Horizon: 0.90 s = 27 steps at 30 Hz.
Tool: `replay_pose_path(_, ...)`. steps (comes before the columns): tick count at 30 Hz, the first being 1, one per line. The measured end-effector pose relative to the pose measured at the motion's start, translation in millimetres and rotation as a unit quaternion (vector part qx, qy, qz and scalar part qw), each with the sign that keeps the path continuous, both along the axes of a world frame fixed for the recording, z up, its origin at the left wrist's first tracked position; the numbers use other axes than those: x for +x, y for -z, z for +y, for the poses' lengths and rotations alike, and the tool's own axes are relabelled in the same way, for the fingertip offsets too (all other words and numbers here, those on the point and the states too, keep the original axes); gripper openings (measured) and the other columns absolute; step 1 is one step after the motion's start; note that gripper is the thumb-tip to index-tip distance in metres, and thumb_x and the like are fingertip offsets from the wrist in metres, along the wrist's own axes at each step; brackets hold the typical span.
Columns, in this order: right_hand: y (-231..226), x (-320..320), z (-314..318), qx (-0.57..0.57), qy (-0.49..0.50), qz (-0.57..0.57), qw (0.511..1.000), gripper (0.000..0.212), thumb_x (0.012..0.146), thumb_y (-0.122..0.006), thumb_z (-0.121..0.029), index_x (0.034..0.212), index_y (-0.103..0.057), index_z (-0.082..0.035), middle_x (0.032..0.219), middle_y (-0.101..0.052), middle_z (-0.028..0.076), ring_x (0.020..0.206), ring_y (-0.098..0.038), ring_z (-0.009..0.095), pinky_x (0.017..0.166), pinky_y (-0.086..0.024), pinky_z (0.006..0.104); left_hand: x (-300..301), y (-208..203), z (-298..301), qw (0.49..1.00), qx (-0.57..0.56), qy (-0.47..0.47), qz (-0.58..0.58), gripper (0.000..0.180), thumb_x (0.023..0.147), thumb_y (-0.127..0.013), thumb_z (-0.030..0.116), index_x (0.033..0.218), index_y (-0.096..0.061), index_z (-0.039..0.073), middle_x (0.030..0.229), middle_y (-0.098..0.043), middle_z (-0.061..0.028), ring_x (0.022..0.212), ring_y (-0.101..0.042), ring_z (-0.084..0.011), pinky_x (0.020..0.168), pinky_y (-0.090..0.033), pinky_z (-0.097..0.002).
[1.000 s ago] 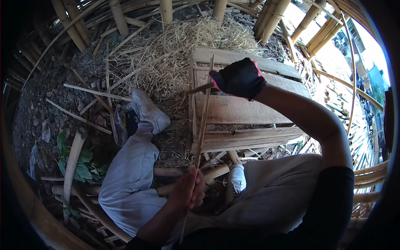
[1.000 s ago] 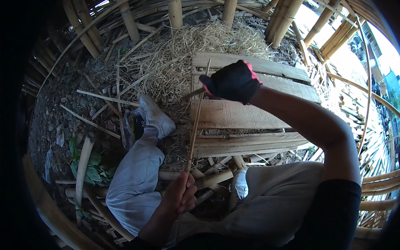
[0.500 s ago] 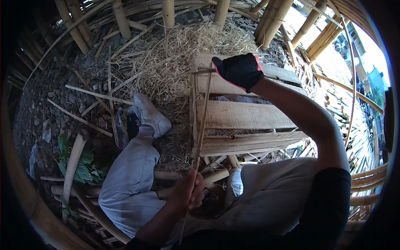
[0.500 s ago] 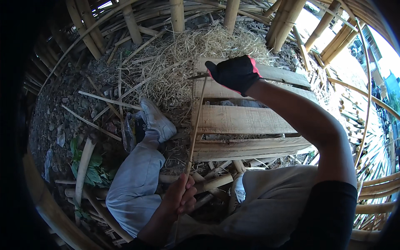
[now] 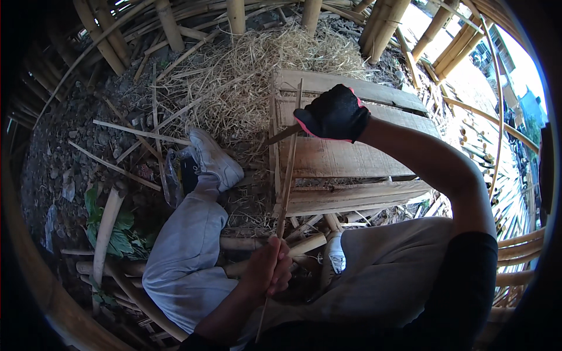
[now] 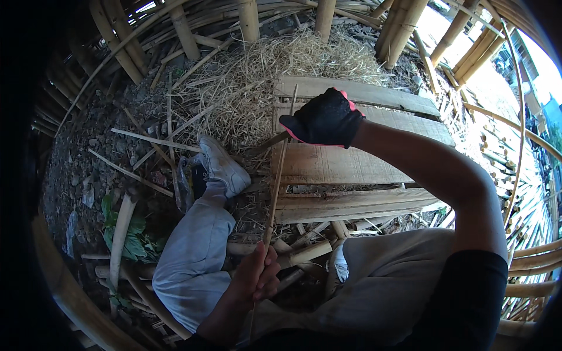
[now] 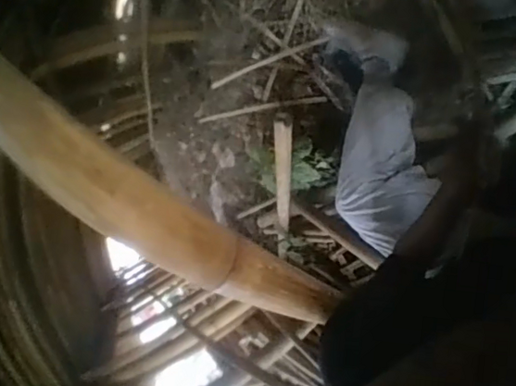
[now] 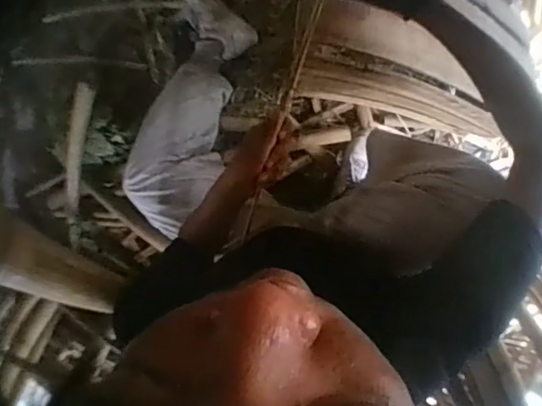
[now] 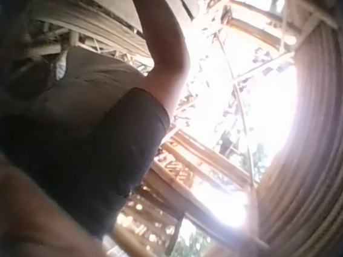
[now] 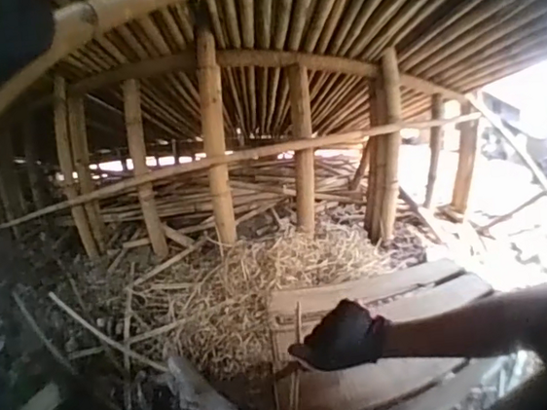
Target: The person sits on the ground and uses a knife to shave a long bamboo stick, repeatedly drawing the blade along its length to smooth the surface. The person holds the bamboo with one hand and guides the knife with the other, working over a wooden crate.
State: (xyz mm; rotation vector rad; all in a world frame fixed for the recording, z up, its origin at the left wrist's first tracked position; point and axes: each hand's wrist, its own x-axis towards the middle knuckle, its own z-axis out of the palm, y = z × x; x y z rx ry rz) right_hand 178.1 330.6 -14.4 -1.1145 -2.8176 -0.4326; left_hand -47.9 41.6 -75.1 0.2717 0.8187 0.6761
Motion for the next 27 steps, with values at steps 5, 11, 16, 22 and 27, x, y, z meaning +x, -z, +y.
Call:
replay_pose_path(5, -44, 37, 86, 0.026, 0.286, 0.005, 0.958, 0.071, 0.106, -0.035, -0.064, 0.070, -0.073, -0.016, 0.069, -0.072, 0.005, 0.063, -0.070, 0.031, 0.062, -0.055, 0.0443, 0, 0, 0, 0.999, -0.006, -0.012, -0.031, 0.047, 0.109, -0.041, 0.062, 0.094, -0.044, 0.017, 0.052, -0.034, 0.0018, 0.033, -0.028, -0.0096, 0.035, -0.025, -0.0256)
replay_pose_path(11, -52, 116, 123, 0.034, 0.418, 0.090, 0.903, 0.086, 0.103, -0.022, -0.075, 0.102, -0.079, -0.009, 0.098, -0.078, 0.016, 0.096, -0.075, 0.036, 0.092, -0.054, 0.0480, -2, -1, 3, 1.000, 0.009, 0.009, -0.004, 0.049, 0.108, -0.041, 0.064, 0.095, -0.044, 0.017, 0.052, -0.034, 0.0023, 0.033, -0.029, -0.0097, 0.036, -0.026, -0.0261)
replay_pose_path(16, -56, 46, 48, -0.146, 0.384, 0.143, 0.901, 0.076, 0.104, -0.030, -0.070, 0.117, -0.075, -0.010, 0.100, -0.075, 0.019, 0.098, -0.073, 0.039, 0.092, -0.054, 0.0486, -5, 2, 1, 1.000, 0.002, 0.000, -0.016, 0.049, 0.107, -0.042, 0.066, 0.095, -0.044, 0.018, 0.052, -0.034, 0.0026, 0.033, -0.029, -0.0102, 0.037, -0.026, -0.0267)
replay_pose_path(22, -28, -3, -54, -0.129, -0.053, -0.051, 0.989, 0.046, 0.108, -0.044, -0.051, 0.137, -0.066, -0.022, 0.094, -0.073, 0.015, 0.088, -0.073, 0.033, 0.078, -0.059, 0.0444, -5, 2, 2, 1.000, -0.009, 0.007, -0.022, 0.049, 0.107, -0.043, 0.065, 0.095, -0.045, 0.018, 0.052, -0.035, 0.0023, 0.034, -0.030, -0.0102, 0.037, -0.026, -0.0267)
replay_pose_path(27, -41, -27, -109, -0.242, 0.024, -0.091, 0.966, 0.078, 0.101, -0.039, -0.075, 0.076, -0.076, -0.011, 0.073, -0.072, 0.011, 0.071, -0.073, 0.032, 0.064, -0.058, 0.0443, -3, -1, 1, 1.000, -0.019, 0.000, -0.006, 0.045, 0.109, -0.043, 0.061, 0.096, -0.046, 0.017, 0.053, -0.036, 0.0022, 0.034, -0.031, -0.0098, 0.038, -0.027, -0.0261)
